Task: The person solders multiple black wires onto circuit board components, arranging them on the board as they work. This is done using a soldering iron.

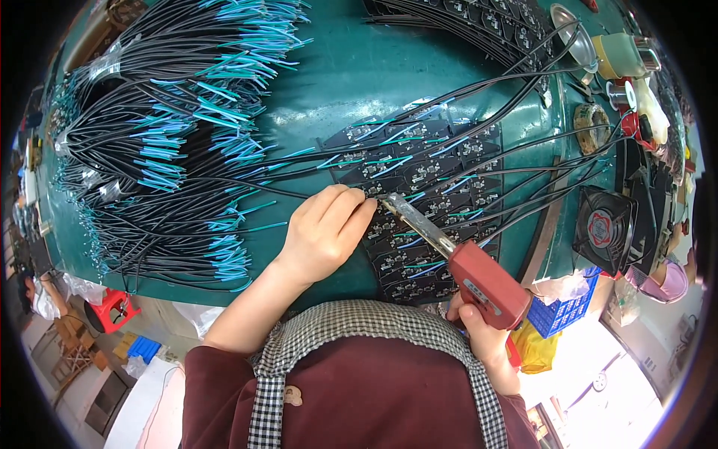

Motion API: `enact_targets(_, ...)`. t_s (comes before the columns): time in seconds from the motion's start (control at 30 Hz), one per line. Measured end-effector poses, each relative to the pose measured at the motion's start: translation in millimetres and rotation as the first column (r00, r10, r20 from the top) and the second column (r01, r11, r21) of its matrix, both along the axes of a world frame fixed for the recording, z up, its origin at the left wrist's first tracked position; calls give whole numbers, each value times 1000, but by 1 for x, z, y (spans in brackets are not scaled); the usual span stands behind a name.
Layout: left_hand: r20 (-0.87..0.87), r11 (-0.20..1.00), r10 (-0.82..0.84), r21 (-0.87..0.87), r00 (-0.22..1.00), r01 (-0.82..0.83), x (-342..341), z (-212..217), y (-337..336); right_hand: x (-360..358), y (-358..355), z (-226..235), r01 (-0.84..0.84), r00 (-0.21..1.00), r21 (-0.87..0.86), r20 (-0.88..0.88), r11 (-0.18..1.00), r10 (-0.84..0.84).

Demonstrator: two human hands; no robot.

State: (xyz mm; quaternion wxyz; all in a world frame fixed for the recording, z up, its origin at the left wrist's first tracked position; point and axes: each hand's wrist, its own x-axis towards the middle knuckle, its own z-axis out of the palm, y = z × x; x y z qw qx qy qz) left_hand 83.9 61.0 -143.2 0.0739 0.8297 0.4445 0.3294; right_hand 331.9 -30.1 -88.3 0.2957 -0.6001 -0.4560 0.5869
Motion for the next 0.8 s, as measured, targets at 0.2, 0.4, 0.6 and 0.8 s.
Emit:
enact_targets(0.2,16,1000,-8,-8,1000,8,0,0,0,-8,12,22,72,974,-115,-205,991,-95)
enact_targets(0.4,29,1000,-4,8,1000,4,0,-2,-2,-12,6,15,63,998,-36,-19,997,-64)
enact_targets(0.6,28,1000,2,5,1000,-2,1,-4,-2,-15,11,23,59,996,5,60,998,-59)
enact_targets(0.8,29,1000,3,4,1000,-3,0,-5,-3,-20,28,44,153,962,-190,-197,970,-190)
